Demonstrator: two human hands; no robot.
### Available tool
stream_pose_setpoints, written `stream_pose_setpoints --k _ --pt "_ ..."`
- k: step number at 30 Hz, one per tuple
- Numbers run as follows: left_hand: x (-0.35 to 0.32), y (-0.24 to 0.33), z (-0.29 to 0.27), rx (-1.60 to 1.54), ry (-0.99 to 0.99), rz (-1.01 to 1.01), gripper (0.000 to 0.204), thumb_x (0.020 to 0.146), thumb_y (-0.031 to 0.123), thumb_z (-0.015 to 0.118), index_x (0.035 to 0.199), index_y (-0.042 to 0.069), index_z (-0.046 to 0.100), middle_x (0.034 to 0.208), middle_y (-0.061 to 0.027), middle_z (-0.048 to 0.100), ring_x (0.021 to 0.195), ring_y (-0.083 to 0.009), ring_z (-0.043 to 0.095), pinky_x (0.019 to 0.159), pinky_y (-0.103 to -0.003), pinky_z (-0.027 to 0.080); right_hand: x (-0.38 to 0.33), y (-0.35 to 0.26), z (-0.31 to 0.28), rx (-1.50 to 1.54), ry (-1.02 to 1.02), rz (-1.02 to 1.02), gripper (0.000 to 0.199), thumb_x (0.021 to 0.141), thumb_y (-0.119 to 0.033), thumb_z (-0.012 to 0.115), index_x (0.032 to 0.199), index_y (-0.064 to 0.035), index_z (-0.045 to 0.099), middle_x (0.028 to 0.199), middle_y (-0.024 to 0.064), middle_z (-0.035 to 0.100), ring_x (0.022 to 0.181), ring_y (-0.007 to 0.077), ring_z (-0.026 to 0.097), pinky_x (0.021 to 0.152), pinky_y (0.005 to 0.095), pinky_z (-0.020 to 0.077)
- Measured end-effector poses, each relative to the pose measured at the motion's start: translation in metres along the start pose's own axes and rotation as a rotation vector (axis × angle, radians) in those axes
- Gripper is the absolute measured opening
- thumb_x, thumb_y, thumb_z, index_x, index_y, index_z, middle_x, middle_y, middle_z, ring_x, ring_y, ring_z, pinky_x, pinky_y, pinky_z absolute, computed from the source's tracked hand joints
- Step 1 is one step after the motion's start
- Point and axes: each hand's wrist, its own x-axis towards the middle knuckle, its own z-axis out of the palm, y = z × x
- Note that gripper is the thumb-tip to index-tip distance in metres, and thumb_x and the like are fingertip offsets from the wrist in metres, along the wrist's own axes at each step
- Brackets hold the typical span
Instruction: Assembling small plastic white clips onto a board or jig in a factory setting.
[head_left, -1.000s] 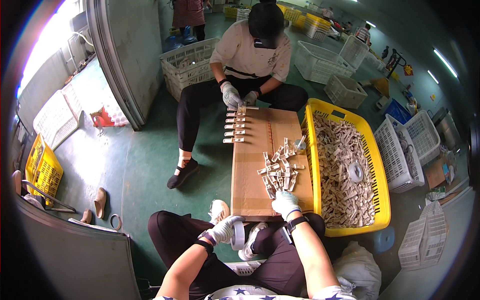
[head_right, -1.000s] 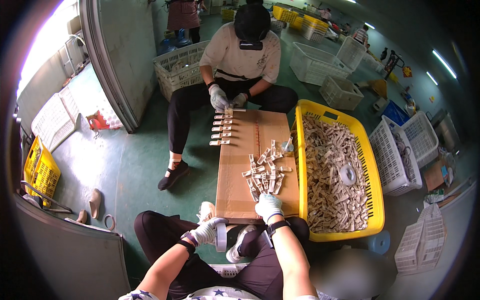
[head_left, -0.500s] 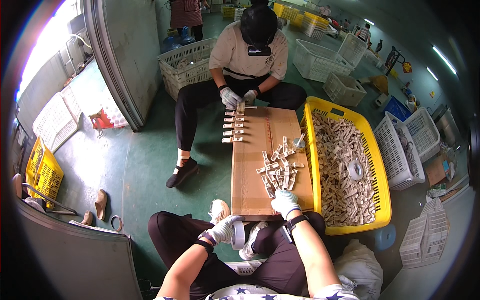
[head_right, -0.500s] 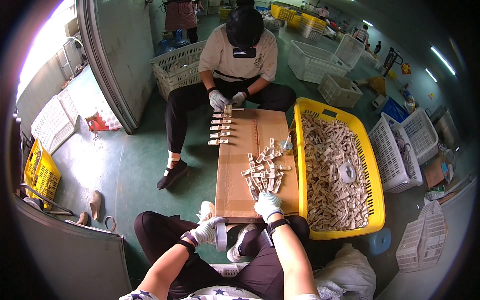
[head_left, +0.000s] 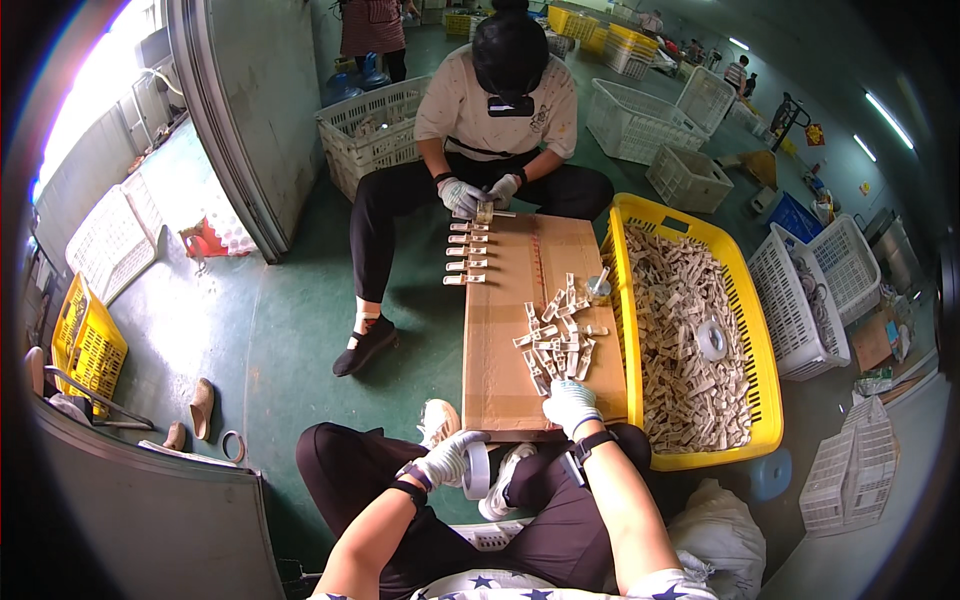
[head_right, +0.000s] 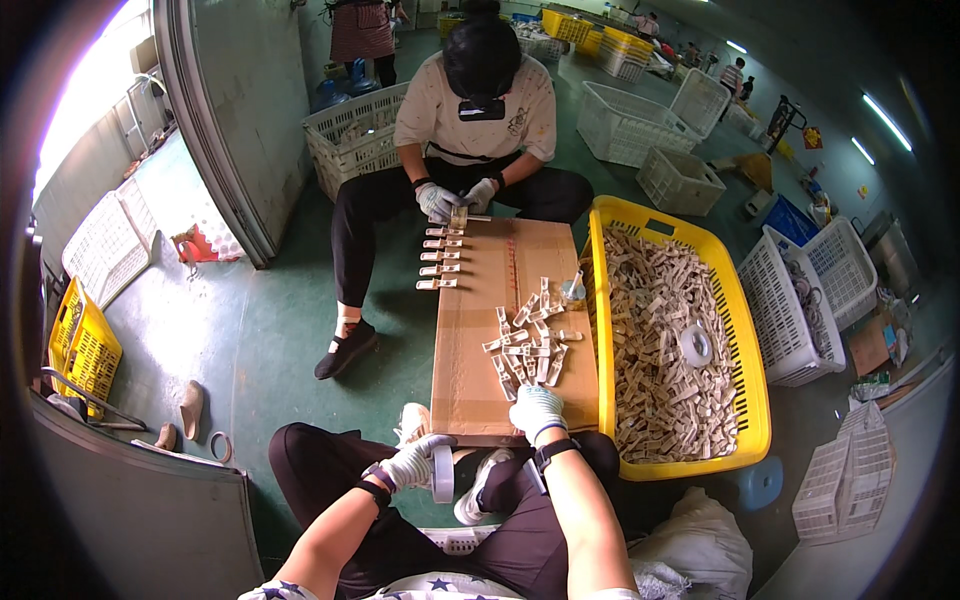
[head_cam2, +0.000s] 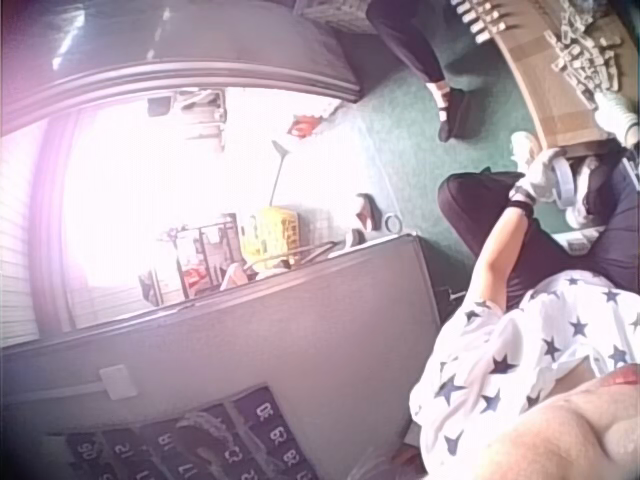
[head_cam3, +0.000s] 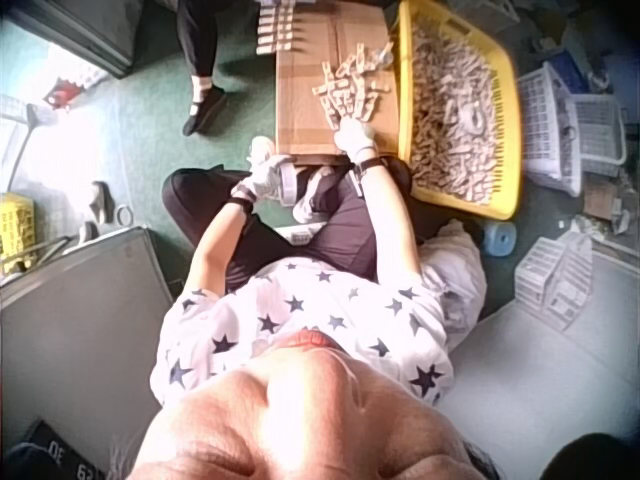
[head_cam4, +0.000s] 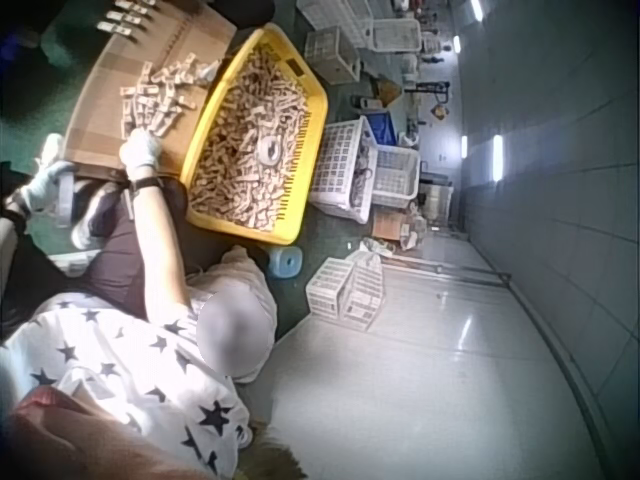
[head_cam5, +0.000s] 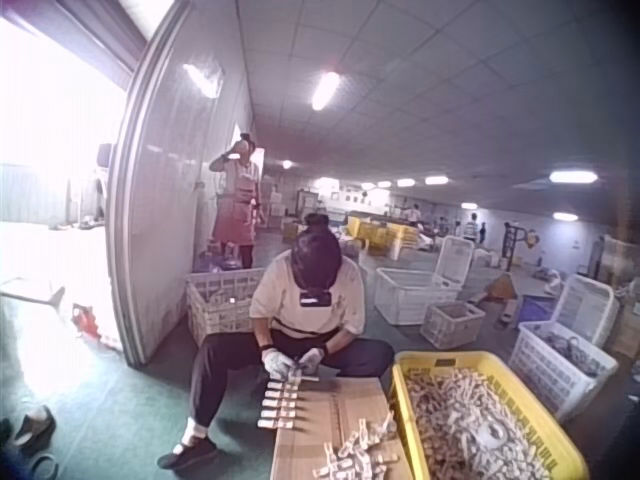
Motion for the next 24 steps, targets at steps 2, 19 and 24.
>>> stream_pose_setpoints --k 2,19,24 --pt "0.000 0.000 0.004 0.020 -0.009 0.004 0.018 0.084 0.022 0.074 0.097 0.014 0.065 0.079 -0.0014 0.064 0.072 -0.0184 0.060 0.068 -0.039 0.049 0.000 0.003 0.001 0.004 -0.004 0.009 0.033 0.076 -0.024 0.057 0.100 -0.0039 0.069 0.102 0.0213 0.068 0.096 0.0363 0.066 0.085 0.0449 0.0523" --pt "-0.008 0.003 0.012 0.060 0.019 -0.004 0.019 0.081 0.024 0.077 0.093 0.016 0.065 0.076 -0.0004 0.062 0.068 -0.0187 0.058 0.064 -0.039 0.047 -0.002 -0.001 -0.001 0.001 0.028 0.018 0.031 0.076 -0.021 0.059 0.099 -0.0038 0.072 0.101 0.0207 0.069 0.095 0.0349 0.068 0.083 0.0447 0.0532" --pt "-0.015 0.006 0.024 -0.013 0.047 -0.091 0.018 0.082 0.023 0.075 0.095 0.017 0.065 0.077 -0.0005 0.062 0.069 -0.0195 0.058 0.064 -0.041 0.048 -0.002 0.002 0.001 -0.013 0.039 0.017 0.032 0.076 -0.021 0.059 0.099 -0.0034 0.072 0.100 0.0208 0.069 0.095 0.0354 0.068 0.082 0.0450 0.0535"
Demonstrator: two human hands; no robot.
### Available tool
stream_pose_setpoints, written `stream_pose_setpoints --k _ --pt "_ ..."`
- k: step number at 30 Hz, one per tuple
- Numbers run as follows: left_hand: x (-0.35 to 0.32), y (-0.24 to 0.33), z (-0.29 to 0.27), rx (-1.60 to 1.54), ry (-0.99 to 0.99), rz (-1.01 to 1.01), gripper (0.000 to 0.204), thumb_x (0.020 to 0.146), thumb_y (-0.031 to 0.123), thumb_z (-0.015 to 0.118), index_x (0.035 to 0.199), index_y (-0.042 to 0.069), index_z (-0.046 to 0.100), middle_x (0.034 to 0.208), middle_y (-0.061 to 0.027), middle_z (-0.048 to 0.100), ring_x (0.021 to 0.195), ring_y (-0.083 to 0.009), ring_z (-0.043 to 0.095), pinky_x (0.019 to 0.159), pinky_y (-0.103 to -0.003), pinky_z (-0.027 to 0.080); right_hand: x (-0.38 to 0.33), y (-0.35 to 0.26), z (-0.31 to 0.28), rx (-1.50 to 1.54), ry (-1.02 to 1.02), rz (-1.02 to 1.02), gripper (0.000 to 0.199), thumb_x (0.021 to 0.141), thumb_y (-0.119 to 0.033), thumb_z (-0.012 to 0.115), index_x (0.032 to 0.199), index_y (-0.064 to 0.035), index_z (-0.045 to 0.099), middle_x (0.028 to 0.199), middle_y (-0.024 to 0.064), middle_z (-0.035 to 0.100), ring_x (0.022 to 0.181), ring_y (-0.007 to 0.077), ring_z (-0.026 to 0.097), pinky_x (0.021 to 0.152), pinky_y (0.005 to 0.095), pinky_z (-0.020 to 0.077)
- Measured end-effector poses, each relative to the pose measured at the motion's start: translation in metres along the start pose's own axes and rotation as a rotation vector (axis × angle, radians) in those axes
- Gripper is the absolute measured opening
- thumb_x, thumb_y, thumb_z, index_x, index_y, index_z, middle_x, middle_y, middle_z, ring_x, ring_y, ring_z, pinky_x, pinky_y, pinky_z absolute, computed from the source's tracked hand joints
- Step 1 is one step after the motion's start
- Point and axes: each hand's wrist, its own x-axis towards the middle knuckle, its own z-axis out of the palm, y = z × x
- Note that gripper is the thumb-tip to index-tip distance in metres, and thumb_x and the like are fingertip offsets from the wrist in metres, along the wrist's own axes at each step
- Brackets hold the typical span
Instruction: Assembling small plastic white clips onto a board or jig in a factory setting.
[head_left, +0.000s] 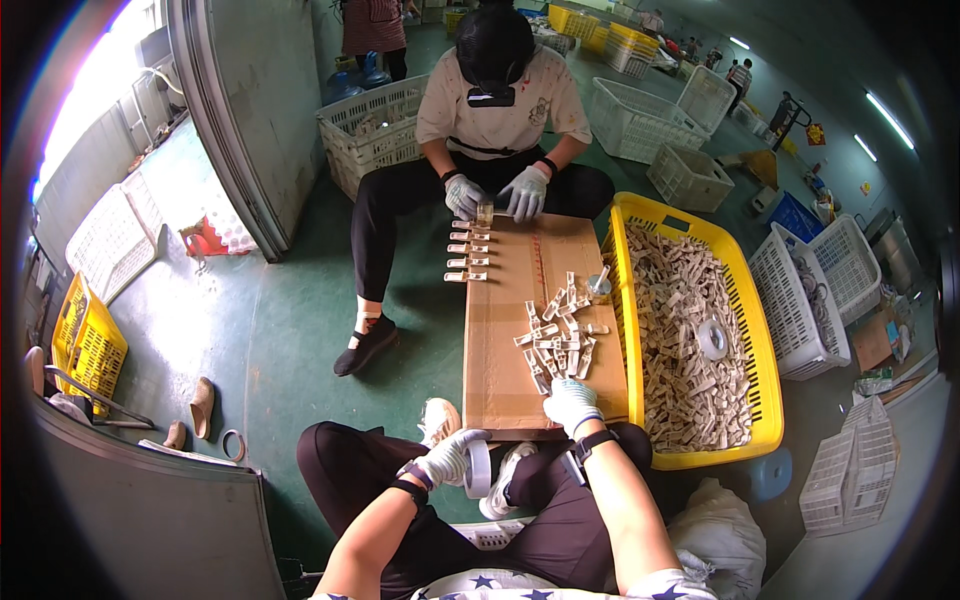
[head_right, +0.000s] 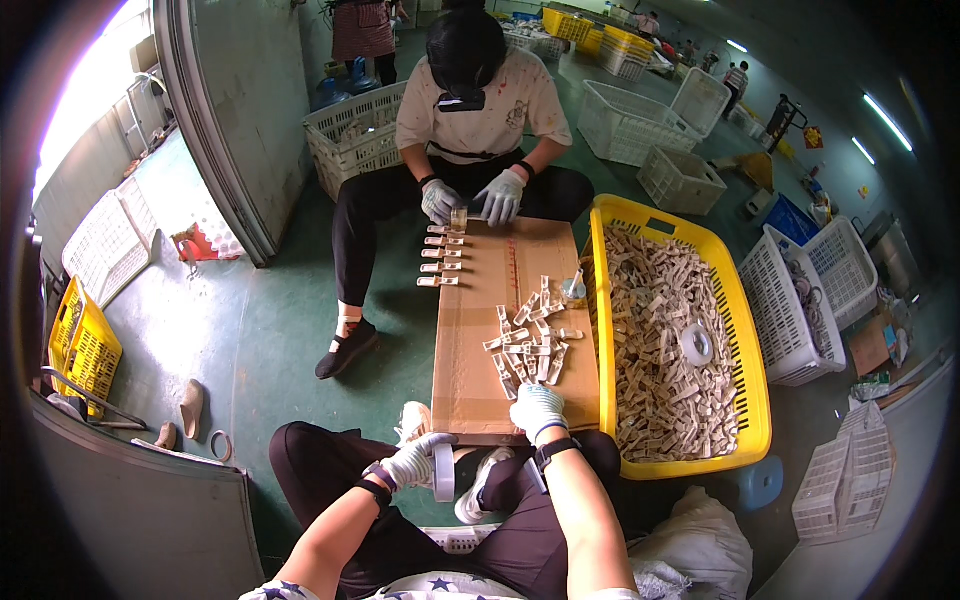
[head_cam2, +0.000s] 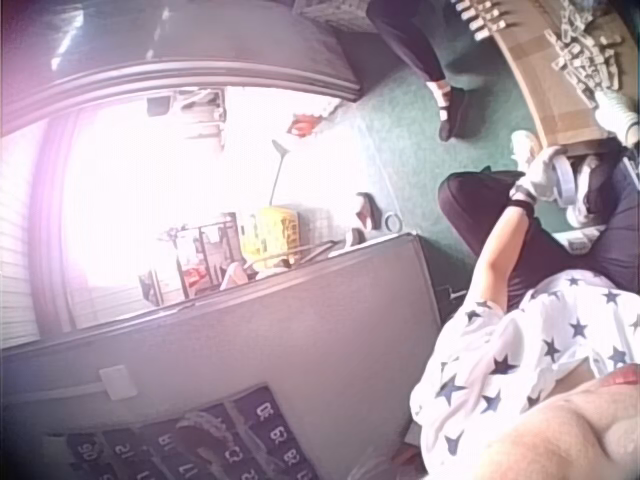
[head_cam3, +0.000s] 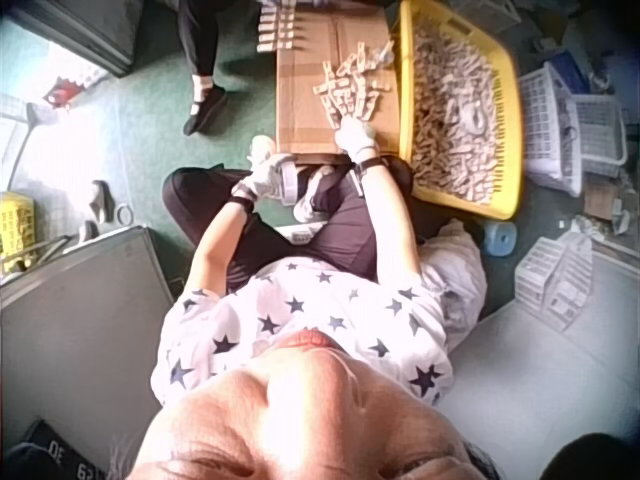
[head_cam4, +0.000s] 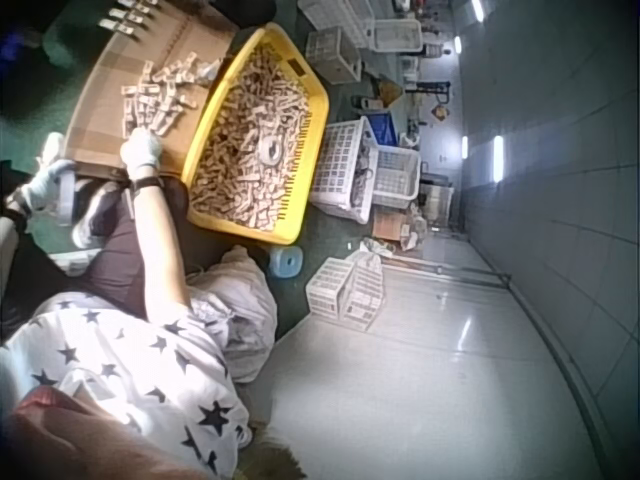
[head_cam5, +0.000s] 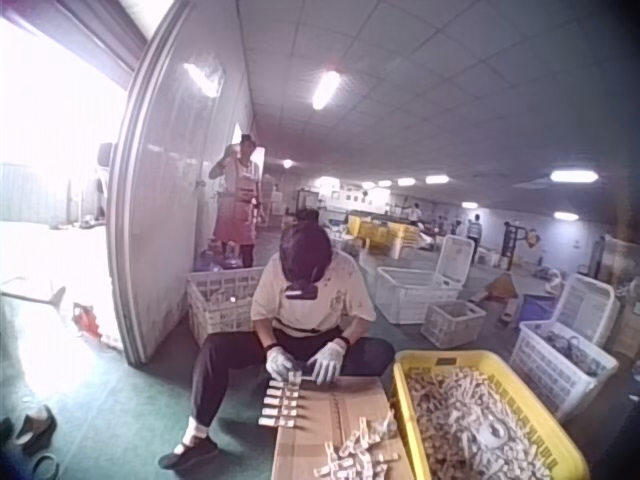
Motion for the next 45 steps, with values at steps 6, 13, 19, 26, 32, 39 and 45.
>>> stream_pose_setpoints --k 6,13,19,26,32,39,45 --pt "-0.009 0.001 0.008 0.039 0.011 0.053 0.018 0.083 0.023 0.074 0.098 0.017 0.064 0.077 -0.0002 0.062 0.068 -0.0191 0.058 0.064 -0.040 0.048 0.000 0.001 0.000 0.026 -0.010 0.009 0.032 0.076 -0.020 0.058 0.099 -0.0032 0.071 0.100 0.0214 0.069 0.094 0.0359 0.068 0.082 0.0455 0.0535" --pt "0.008 -0.002 -0.011 0.065 -0.021 0.080 0.018 0.084 0.023 0.074 0.098 0.019 0.065 0.078 0.0008 0.061 0.068 -0.0171 0.057 0.060 -0.039 0.046 -0.002 -0.003 -0.003 0.039 -0.012 0.011 0.031 0.075 -0.020 0.059 0.099 -0.0041 0.071 0.099 0.0217 0.069 0.094 0.0359 0.068 0.082 0.0450 0.0534" --pt "-0.002 0.000 -0.001 0.058 0.047 0.063 0.018 0.083 0.024 0.075 0.097 0.018 0.065 0.077 0.0010 0.061 0.067 -0.0167 0.057 0.060 -0.039 0.046 -0.002 -0.003 -0.003 0.026 -0.024 0.016 0.031 0.076 -0.020 0.059 0.100 -0.0047 0.071 0.100 0.0209 0.069 0.095 0.0358 0.067 0.083 0.0448 0.0532" --pt "-0.011 0.001 0.009 0.049 -0.010 0.077 0.021 0.081 0.023 0.076 0.097 0.014 0.065 0.078 -0.0004 0.064 0.067 -0.0179 0.059 0.062 -0.039 0.047 -0.001 -0.001 0.000 0.016 -0.033 -0.004 0.034 0.078 -0.026 0.058 0.103 -0.0045 0.068 0.103 0.0217 0.068 0.096 0.0373 0.066 0.085 0.0460 0.0521" --pt "-0.014 0.002 0.010 0.094 0.007 0.130 0.019 0.084 0.022 0.073 0.100 0.015 0.064 0.080 -0.0009 0.064 0.069 -0.0177 0.059 0.063 -0.038 0.047 0.001 -0.003 0.000 0.009 -0.026 0.010 0.033 0.077 -0.020 0.059 0.103 -0.0045 0.070 0.104 0.0206 0.068 0.098 0.0355 0.067 0.085 0.0449 0.0527" --pt "-0.018 0.002 0.016 0.105 0.054 0.124 0.017 0.086 0.023 0.070 0.100 0.016 0.065 0.080 -0.0007 0.063 0.071 -0.0175 0.059 0.065 -0.037 0.047 0.002 0.001 0.003 0.010 -0.018 -0.010 0.034 0.078 -0.025 0.057 0.101 -0.0033 0.068 0.102 0.0223 0.068 0.096 0.0377 0.066 0.085 0.0462 0.0519" --pt "-0.004 -0.001 0.003 0.131 -0.006 0.143 0.018 0.085 0.027 0.071 0.099 0.016 0.065 0.081 -0.0008 0.064 0.071 -0.0171 0.059 0.064 -0.037 0.046 0.003 0.000 0.003 0.008 -0.014 0.002 0.033 0.078 -0.021 0.058 0.103 -0.0037 0.070 0.104 0.0212 0.068 0.098 0.0355 0.067 0.084 0.0454 0.0529"
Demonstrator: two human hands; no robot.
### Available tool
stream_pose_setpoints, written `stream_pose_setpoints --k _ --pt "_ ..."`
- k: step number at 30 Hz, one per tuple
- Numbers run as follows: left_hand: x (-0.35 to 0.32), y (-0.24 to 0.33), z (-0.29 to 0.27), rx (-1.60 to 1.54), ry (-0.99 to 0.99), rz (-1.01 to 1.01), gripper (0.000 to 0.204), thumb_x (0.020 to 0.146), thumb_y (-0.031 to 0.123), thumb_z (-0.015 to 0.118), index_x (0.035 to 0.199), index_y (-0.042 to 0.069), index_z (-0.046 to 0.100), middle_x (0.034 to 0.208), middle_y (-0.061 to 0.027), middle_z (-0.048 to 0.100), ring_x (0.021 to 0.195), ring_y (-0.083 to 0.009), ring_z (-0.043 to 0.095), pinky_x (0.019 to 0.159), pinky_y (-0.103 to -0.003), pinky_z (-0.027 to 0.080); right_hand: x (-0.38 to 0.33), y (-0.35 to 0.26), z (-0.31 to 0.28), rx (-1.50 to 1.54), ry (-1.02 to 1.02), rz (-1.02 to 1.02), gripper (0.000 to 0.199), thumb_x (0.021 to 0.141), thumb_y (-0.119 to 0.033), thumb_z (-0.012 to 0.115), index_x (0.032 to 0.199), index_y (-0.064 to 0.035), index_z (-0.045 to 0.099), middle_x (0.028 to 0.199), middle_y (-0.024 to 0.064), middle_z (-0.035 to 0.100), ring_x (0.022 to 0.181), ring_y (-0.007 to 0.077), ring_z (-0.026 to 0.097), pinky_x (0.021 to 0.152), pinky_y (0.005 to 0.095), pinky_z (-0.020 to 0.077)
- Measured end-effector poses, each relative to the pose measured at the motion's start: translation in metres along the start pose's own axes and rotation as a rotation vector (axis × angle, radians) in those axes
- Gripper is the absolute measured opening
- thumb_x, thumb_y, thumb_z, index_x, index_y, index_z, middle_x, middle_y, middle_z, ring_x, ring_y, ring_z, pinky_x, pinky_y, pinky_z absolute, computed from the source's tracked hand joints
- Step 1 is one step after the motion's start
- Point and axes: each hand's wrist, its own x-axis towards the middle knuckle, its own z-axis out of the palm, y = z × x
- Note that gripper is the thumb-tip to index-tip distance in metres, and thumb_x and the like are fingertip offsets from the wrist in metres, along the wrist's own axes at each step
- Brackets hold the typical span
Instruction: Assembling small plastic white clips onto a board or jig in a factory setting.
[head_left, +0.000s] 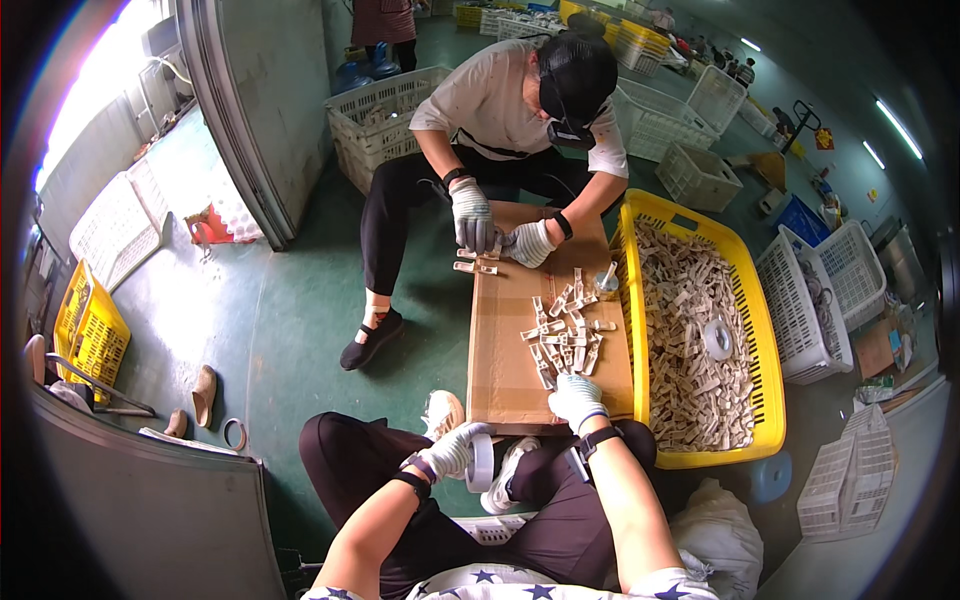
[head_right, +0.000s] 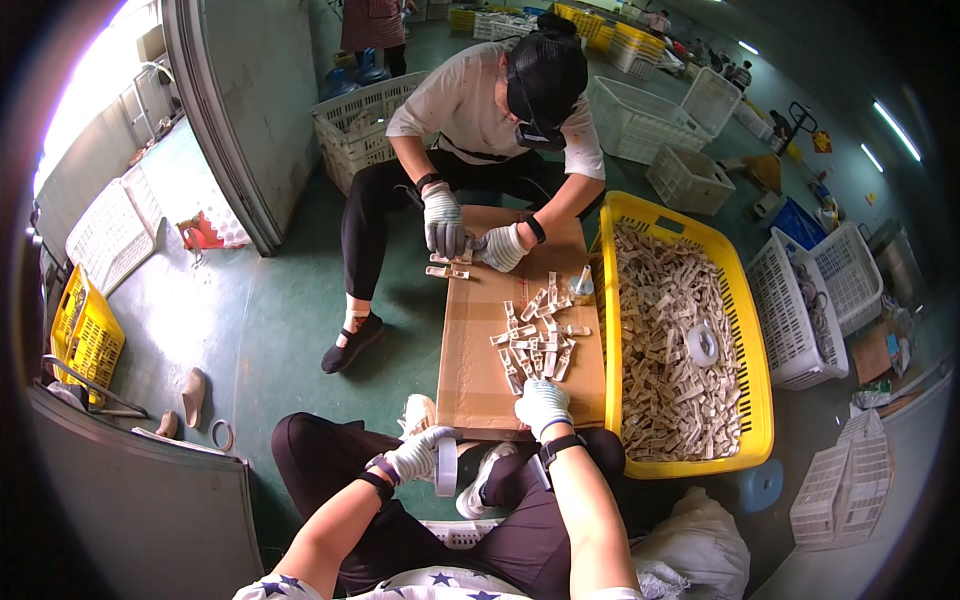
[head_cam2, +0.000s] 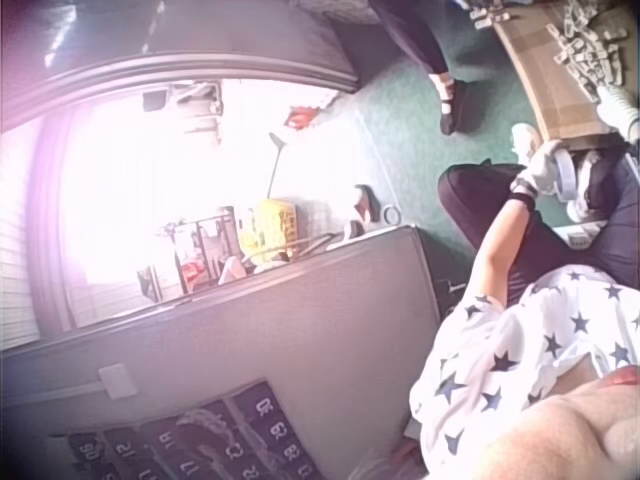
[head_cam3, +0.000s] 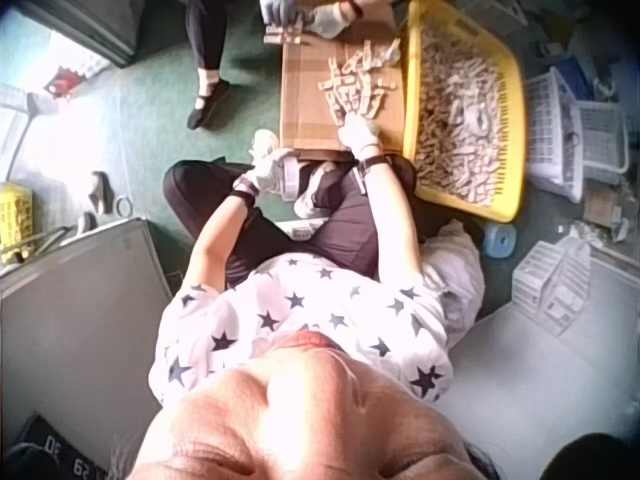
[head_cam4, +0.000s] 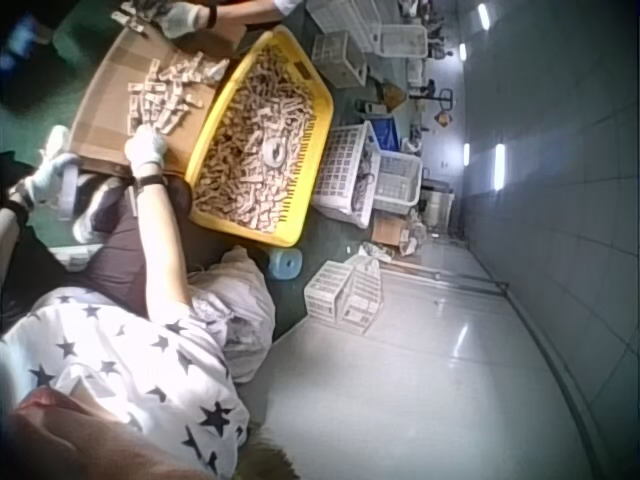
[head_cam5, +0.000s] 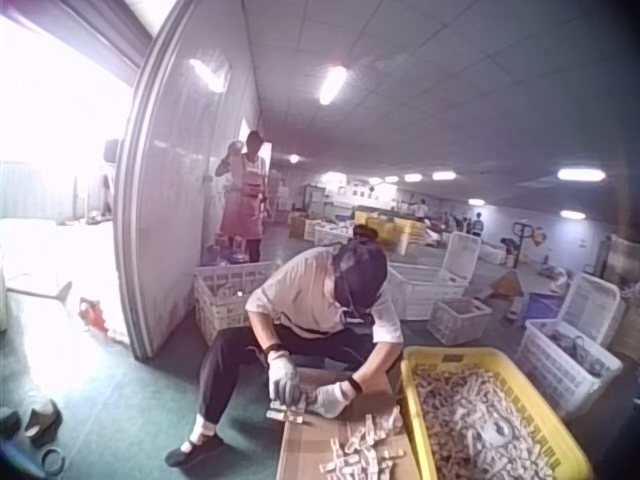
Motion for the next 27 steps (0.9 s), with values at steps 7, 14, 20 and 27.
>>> stream_pose_setpoints --k 7,14,20,27 --pt "0.012 -0.006 -0.012 -0.002 -0.029 0.025 0.018 0.084 0.029 0.072 0.094 0.015 0.064 0.073 -0.0003 0.062 0.064 -0.0191 0.057 0.062 -0.038 0.046 0.001 0.000 0.001 0.002 -0.007 -0.017 0.035 0.079 -0.025 0.055 0.103 -0.0032 0.067 0.103 0.0219 0.068 0.097 0.0378 0.065 0.086 0.0468 0.0514" --pt "-0.009 0.002 0.007 -0.048 0.000 -0.057 0.022 0.083 0.031 0.073 0.091 0.012 0.067 0.076 -0.0029 0.067 0.068 -0.0193 0.060 0.064 -0.035 0.046 -0.025 -0.005 -0.003 0.188 0.030 0.066 0.035 0.080 -0.030 0.056 0.100 -0.0026 0.065 0.097 0.0252 0.067 0.093 0.0407 0.066 0.083 0.0487 0.0517" --pt "-0.009 0.003 0.004 -0.078 -0.032 -0.091 0.022 0.082 0.032 0.072 0.089 0.011 0.066 0.076 -0.0038 0.066 0.068 -0.0203 0.060 0.065 -0.035 0.048 -0.082 -0.008 0.070 0.954 0.154 0.010 0.015 0.090 -0.015 0.053 0.097 -0.0022 0.055 0.084 0.0166 0.062 0.074 0.0315 0.058 0.068 0.0425 0.0487" --pt "-0.030 0.014 0.012 -0.051 -0.019 -0.139 0.024 0.081 0.034 0.073 0.084 0.013 0.063 0.071 -0.0044 0.063 0.065 -0.0224 0.059 0.064 -0.039 0.047 -0.108 -0.048 0.071 1.268 0.027 -0.092 0.015 0.093 -0.007 0.056 0.106 -0.0037 0.062 0.074 0.0003 0.062 0.061 0.0086 0.056 0.056 0.0232 0.0455"
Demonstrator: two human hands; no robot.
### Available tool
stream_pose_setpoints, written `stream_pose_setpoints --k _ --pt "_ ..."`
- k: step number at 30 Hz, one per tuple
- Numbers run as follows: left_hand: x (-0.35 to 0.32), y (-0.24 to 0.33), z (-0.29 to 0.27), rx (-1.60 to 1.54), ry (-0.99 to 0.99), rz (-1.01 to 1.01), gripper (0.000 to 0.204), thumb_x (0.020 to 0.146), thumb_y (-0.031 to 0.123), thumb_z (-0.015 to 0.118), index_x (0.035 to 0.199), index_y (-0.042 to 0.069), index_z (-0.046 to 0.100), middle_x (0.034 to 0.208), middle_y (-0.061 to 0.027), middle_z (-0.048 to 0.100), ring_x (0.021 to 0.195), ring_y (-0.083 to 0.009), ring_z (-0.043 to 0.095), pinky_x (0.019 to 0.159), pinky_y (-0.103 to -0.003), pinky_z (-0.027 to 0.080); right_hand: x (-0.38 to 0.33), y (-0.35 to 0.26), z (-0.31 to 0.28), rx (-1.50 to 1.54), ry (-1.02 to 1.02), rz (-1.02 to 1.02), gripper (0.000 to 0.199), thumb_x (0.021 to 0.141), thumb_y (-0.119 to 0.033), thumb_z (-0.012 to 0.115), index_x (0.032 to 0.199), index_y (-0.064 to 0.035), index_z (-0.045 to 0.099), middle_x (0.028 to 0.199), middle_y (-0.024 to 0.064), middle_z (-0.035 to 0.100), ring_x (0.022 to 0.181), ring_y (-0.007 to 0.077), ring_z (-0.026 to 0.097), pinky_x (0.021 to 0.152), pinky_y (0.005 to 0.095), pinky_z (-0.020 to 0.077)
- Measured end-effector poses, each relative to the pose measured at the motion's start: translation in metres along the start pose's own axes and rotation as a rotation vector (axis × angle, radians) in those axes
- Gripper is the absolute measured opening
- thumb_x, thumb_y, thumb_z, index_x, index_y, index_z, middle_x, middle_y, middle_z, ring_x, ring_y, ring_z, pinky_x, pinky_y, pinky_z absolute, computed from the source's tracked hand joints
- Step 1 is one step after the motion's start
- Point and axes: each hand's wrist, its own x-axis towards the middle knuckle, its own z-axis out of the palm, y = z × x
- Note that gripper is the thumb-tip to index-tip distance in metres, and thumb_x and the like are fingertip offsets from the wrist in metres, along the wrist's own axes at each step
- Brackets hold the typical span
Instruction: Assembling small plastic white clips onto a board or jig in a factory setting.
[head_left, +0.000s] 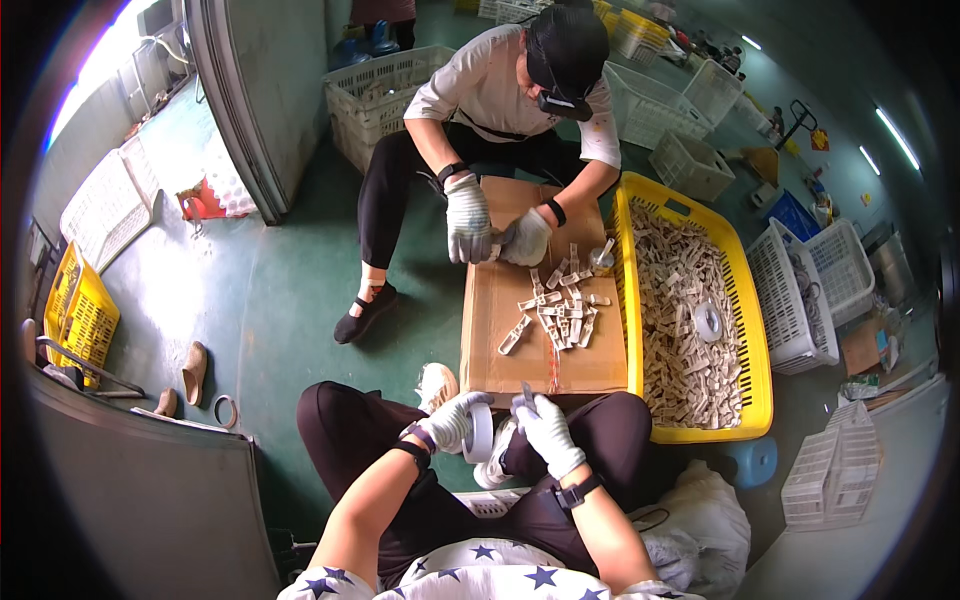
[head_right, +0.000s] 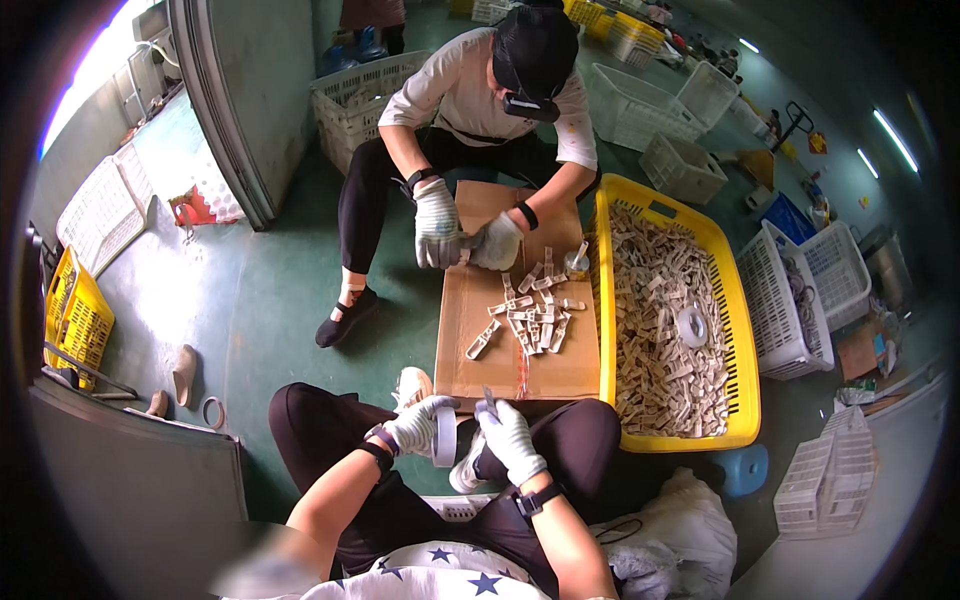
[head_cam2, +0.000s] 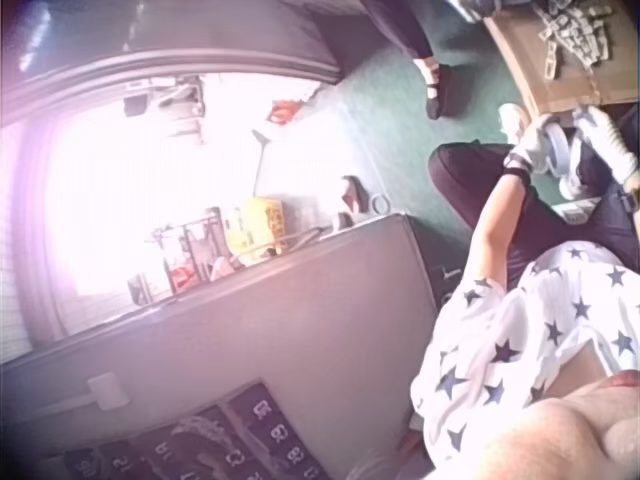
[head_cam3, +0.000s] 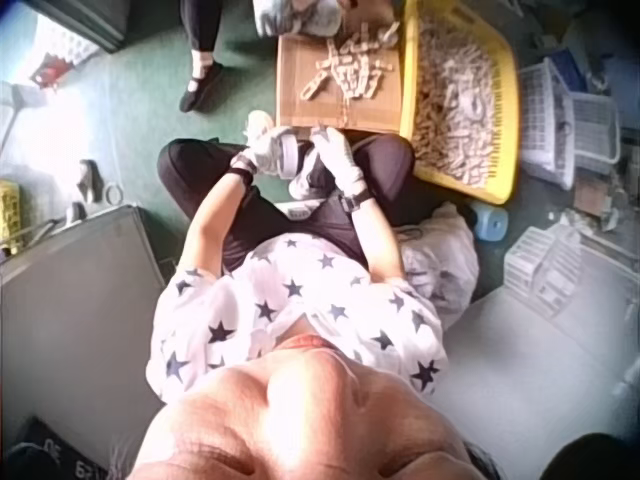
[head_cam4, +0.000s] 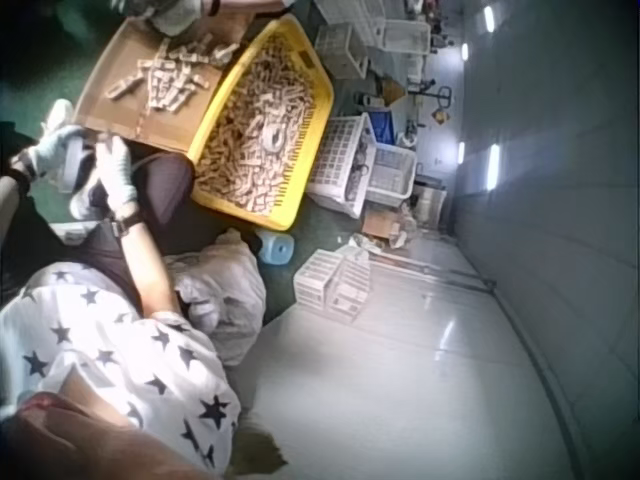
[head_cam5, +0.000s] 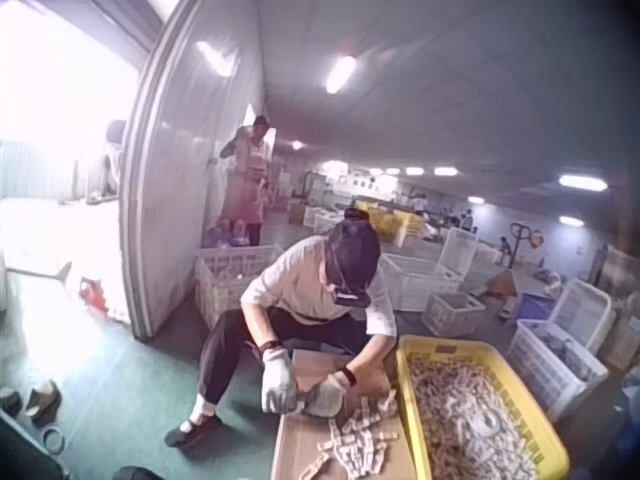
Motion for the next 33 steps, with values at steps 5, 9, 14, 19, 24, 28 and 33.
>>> stream_pose_setpoints --k 5,9,14,19,24,28,33 --pt "-0.010 0.001 0.018 0.009 -0.035 0.005 0.016 0.084 0.027 0.071 0.091 0.014 0.066 0.073 -0.0027 0.062 0.067 -0.0183 0.058 0.063 -0.031 0.046 0.049 -0.047 0.004 0.057 -0.118 0.085 0.021 0.096 -0.013 0.056 0.115 -0.0061 0.061 0.085 -0.0007 0.063 0.070 0.0096 0.059 0.067 0.0261 0.0476" --pt "0.051 -0.030 -0.076 0.605 -0.114 0.660 0.031 0.089 0.004 0.061 0.114 0.021 0.067 0.087 -0.0001 0.063 0.077 -0.0132 0.058 0.072 -0.025 0.046 0.087 -0.035 0.018 0.054 -0.040 -0.006 0.019 0.093 -0.011 0.054 0.111 -0.0044 0.059 0.089 0.0023 0.064 0.068 0.0139 0.062 0.062 0.0291 0.0489" --pt "0.033 -0.014 -0.001 0.030 -0.040 0.014 0.026 0.081 0.032 0.073 0.092 0.010 0.065 0.077 -0.0046 0.066 0.069 -0.0225 0.061 0.069 -0.042 0.051 0.025 -0.025 -0.014 -0.150 0.017 0.178 0.018 0.093 -0.013 0.062 0.108 -0.0037 0.061 0.085 0.0010 0.061 0.072 0.0103 0.058 0.065 0.0248 0.0470" --pt "0.086 -0.039 -0.106 0.262 -0.248 0.385 0.043 0.085 0.034 0.068 0.111 0.002 0.057 0.100 -0.0180 0.068 0.099 -0.0341 0.063 0.096 -0.050 0.045 -0.055 0.002 0.061 0.057 -0.193 0.121 0.022 0.089 -0.008 0.069 0.108 -0.0044 0.060 0.089 -0.0002 0.062 0.075 0.0071 0.056 0.067 0.0244 0.0481" --pt "0.050 -0.021 -0.035 0.042 -0.235 0.120 0.022 0.093 0.023 0.059 0.113 0.013 0.062 0.088 -0.0044 0.063 0.080 -0.0158 0.060 0.073 -0.030 0.048 -0.068 0.028 0.044 0.354 -0.176 0.423 0.022 0.087 -0.020 0.072 0.101 -0.0078 0.060 0.070 -0.0026 0.057 0.056 0.0056 0.050 0.049 0.0218 0.0409" --pt "0.023 -0.016 -0.022 0.079 -0.175 0.153 0.021 0.091 0.024 0.062 0.110 0.015 0.065 0.083 -0.0042 0.063 0.074 -0.0175 0.061 0.070 -0.034 0.050 -0.067 0.036 0.048 0.291 -0.236 0.449 0.022 0.089 -0.024 0.070 0.104 -0.0102 0.062 0.072 -0.0055 0.056 0.055 0.0037 0.047 0.048 0.0191 0.0401" --pt "0.013 -0.016 -0.015 0.042 -0.158 0.174 0.027 0.085 0.029 0.070 0.102 0.009 0.061 0.081 -0.0090 0.063 0.075 -0.0235 0.062 0.072 -0.042 0.052 -0.068 0.035 0.051 0.454 -0.295 0.463 0.030 0.089 -0.021 0.069 0.116 -0.0123 0.062 0.083 -0.0070 0.061 0.059 0.0035 0.048 0.050 0.0201 0.0404"
